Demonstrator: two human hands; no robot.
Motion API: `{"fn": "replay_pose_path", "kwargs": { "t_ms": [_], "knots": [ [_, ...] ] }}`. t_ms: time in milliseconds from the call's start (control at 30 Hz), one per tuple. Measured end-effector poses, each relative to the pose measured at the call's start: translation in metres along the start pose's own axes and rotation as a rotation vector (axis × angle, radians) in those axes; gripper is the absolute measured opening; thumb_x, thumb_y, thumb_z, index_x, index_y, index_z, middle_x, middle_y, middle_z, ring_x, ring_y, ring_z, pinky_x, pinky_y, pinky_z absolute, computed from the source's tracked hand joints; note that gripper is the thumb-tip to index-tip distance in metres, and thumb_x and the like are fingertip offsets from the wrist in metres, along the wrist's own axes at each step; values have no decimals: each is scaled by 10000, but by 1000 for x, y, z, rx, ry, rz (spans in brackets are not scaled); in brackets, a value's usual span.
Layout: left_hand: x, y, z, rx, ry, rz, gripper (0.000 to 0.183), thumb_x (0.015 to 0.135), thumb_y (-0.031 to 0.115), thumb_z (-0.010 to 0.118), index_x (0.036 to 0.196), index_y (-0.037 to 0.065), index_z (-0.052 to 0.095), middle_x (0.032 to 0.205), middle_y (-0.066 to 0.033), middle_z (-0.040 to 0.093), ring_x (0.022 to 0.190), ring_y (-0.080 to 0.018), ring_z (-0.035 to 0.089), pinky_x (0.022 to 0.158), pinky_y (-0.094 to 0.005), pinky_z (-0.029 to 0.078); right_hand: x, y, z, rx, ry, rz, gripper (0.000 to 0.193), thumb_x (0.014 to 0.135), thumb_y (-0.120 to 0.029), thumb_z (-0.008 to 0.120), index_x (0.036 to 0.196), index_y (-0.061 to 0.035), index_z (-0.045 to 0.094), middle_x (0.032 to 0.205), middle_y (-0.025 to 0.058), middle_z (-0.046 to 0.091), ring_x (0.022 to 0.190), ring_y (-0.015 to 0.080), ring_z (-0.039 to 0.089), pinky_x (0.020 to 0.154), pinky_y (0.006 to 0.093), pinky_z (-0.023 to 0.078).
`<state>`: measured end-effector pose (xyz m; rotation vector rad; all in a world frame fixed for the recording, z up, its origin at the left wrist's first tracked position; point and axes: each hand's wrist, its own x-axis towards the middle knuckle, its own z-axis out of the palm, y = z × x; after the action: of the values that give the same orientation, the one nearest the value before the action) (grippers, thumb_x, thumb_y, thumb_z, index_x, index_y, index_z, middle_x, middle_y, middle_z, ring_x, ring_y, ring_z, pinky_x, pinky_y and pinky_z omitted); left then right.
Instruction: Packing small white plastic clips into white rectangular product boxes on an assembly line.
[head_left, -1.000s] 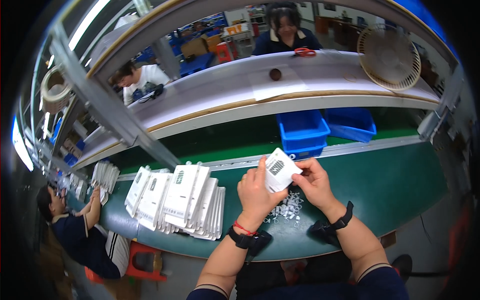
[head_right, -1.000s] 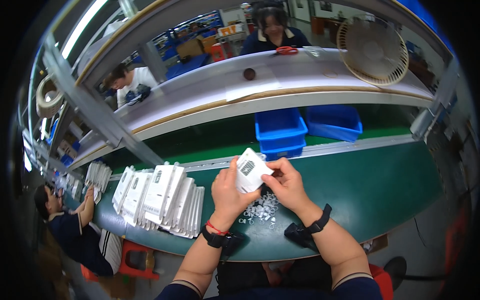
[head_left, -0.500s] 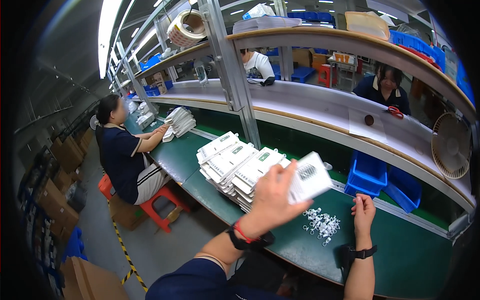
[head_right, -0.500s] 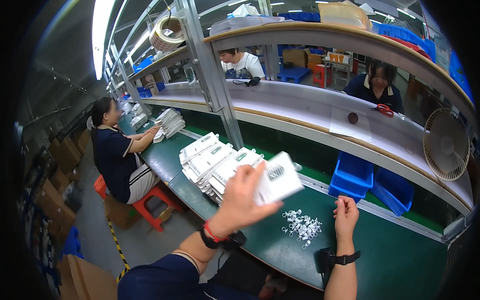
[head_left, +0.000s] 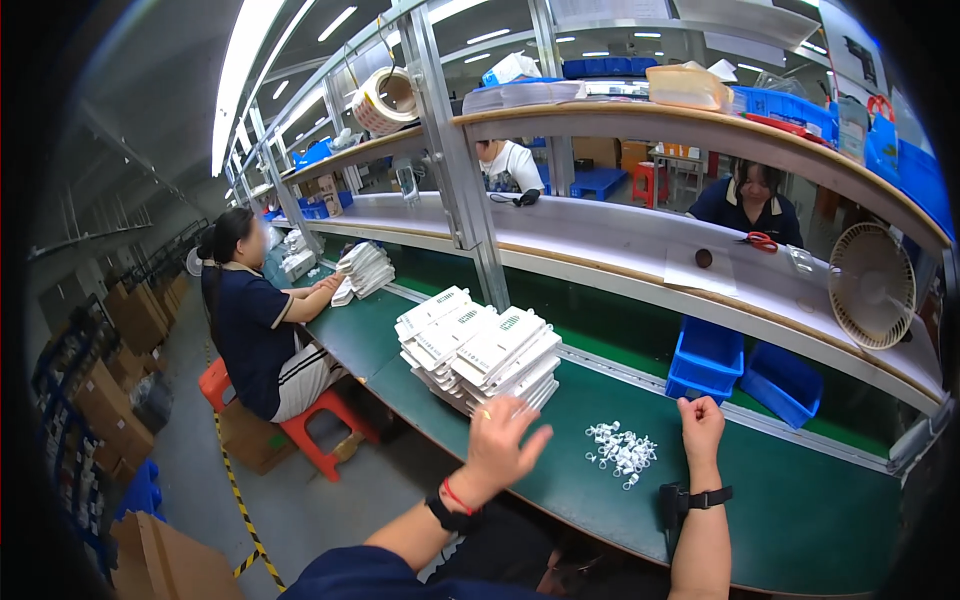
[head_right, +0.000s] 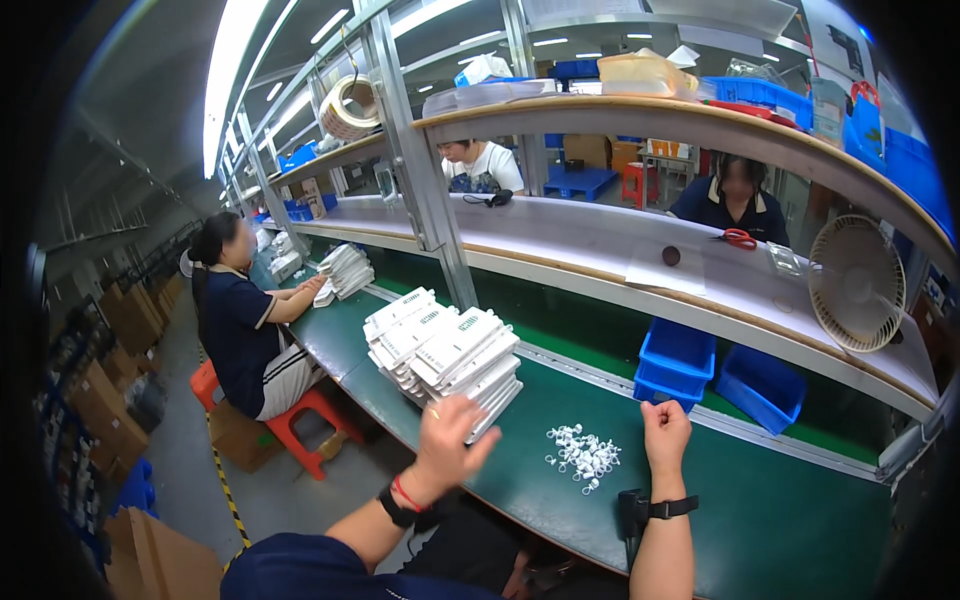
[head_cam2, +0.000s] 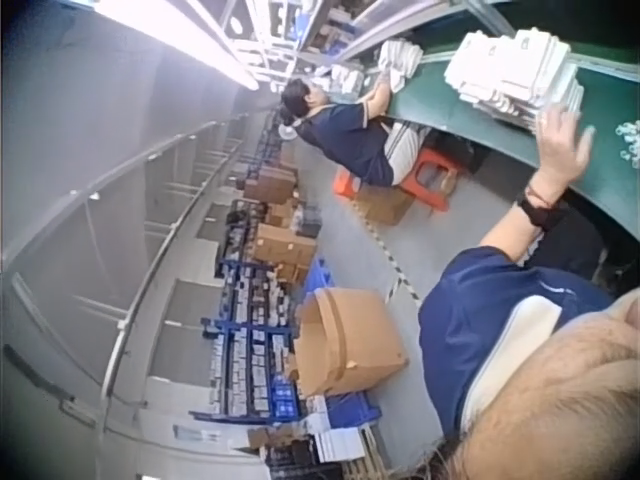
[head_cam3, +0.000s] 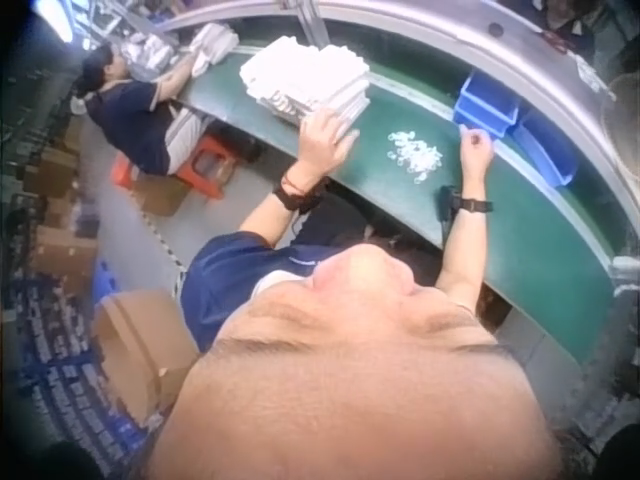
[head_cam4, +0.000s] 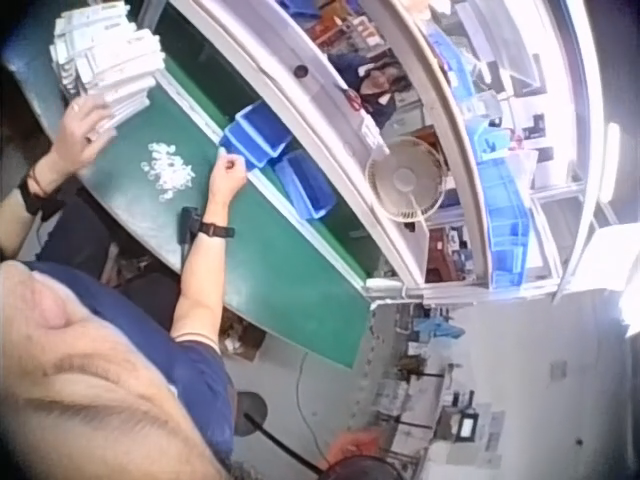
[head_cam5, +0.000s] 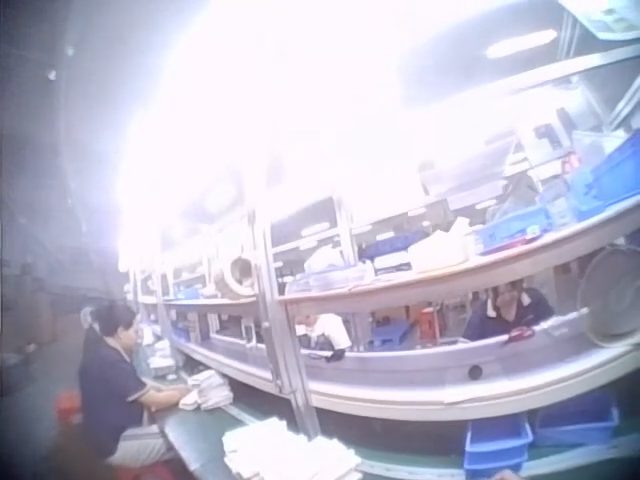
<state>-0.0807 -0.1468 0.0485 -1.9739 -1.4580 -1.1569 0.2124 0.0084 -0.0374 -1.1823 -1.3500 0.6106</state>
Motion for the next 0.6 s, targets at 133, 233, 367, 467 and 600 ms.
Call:
{"fn": "replay_pose_path", "kwargs": {
  "t_ms": [133, 233, 367, 467, 600],
  "knots": [
    [-64, 9, 14, -49, -280, 6, 377, 767, 318, 706, 1032, 61, 632, 1045, -127, 562, 1042, -288, 521, 911, -426, 364, -1, 25, 5, -39, -16, 28, 273, 724, -128, 782, 678, -57, 523, 581, -24, 492, 520, 54, 417, 493, 211, 368],
    [-94, -7, 24, 3, -403, -12, 422, 783, 356, 685, 1101, 85, 623, 1127, -134, 544, 1099, -306, 491, 961, -444, 328, 5, 20, 5, 155, -81, 189, 233, 781, -128, 736, 703, -64, 526, 586, -15, 503, 483, 64, 458, 437, 214, 388],
    [-99, -16, 30, -58, -477, -54, 445, 831, 406, 624, 1187, 143, 585, 1216, -144, 490, 1190, -311, 426, 990, -477, 291, 5, 9, -1, 246, -132, 306, 199, 836, -141, 683, 725, -74, 532, 587, -12, 509, 461, 76, 493, 388, 215, 402],
    [-98, -19, 30, -44, -551, -69, 461, 847, 422, 600, 1215, 149, 564, 1244, -146, 466, 1216, -313, 400, 1005, -476, 275, 5, 7, -1, 238, -143, 309, 200, 841, -150, 679, 729, -75, 531, 588, -11, 508, 473, 76, 495, 397, 216, 407],
    [-97, -25, 31, -98, -620, -141, 491, 832, 469, 607, 1221, 173, 564, 1253, -132, 459, 1225, -315, 386, 1022, -462, 261, 5, 10, 2, 290, -123, 317, 209, 819, -132, 698, 714, -53, 535, 581, 1, 513, 457, 88, 502, 383, 236, 404]
  ]
}}
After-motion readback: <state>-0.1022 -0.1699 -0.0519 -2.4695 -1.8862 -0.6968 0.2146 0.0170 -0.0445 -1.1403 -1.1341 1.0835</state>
